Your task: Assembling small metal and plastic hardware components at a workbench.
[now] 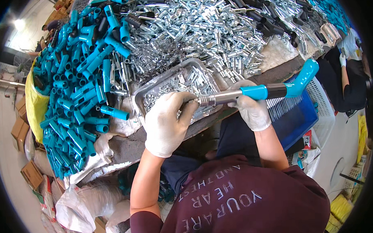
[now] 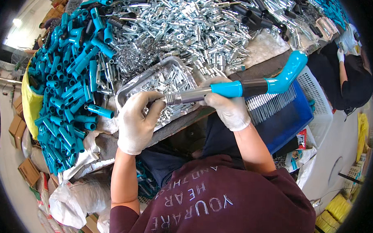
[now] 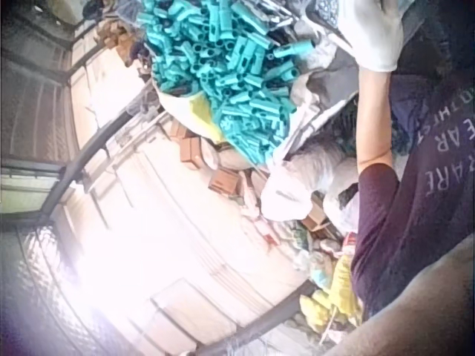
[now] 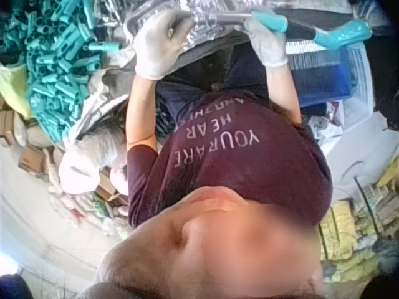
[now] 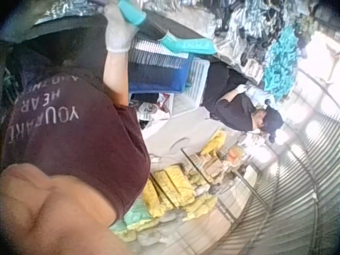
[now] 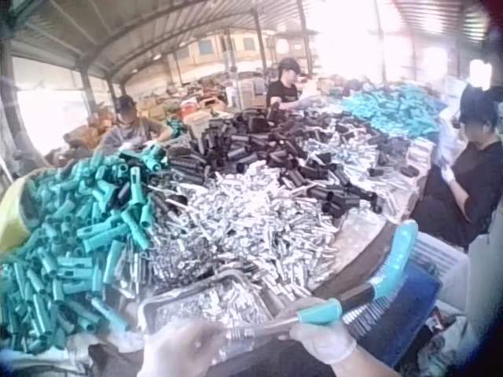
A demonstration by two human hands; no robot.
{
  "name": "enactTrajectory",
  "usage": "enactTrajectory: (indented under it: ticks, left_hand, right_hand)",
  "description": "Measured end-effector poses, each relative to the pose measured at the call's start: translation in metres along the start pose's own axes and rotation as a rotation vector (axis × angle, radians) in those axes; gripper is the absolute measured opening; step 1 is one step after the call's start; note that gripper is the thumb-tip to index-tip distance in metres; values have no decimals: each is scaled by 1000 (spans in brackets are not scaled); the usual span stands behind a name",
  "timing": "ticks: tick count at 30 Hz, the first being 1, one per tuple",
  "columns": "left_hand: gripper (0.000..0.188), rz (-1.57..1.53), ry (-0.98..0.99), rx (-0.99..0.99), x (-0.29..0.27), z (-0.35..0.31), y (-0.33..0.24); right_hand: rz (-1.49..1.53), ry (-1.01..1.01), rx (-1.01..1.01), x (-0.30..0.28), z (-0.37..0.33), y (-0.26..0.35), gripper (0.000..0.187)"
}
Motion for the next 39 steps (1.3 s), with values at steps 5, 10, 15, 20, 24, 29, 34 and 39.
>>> enactTrajectory:
  ticks: [5,10,15,20,24,29,34,39]
  left_hand:
    - [15,-181,96,-139,-9,-20,5]
    - [20,-258,212,-120,-16,-35,6]
    - [29,-969,779,-761,-22,-53,31]
    - [21,-246,224,-96,-30,-50,12]
    - [24,-218,17,23,-34,-50,8]
    - [24,-551,325,-521,-34,-50,13]
    - [21,-630,437,-560,-32,-53,16]
    - [33,-174,-39,150,-27,-54,12]
  right_hand:
    - [-16,21,-12,32,-4,-2,33]
    - [-179,81,15,54,-12,-5,30]
    - [-469,265,-23,72,-13,2,26]
    - [-164,53,133,72,-23,-17,32]
    - [76,2,137,77,-24,-21,35]
    - [86,-70,148,77,-26,-27,34]
    - [-107,69,75,72,-30,-24,32]
    - [98,-65,175,77,-28,-25,33]
Point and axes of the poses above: each hand's wrist, its own z-axis towards the middle knuckle, its own x-axis out of the palm, y = z × x, the point moved 3 cm from there along z, towards the middle knuckle, and after that the axes turned 8 degrees about z, right-handed, at the moved point
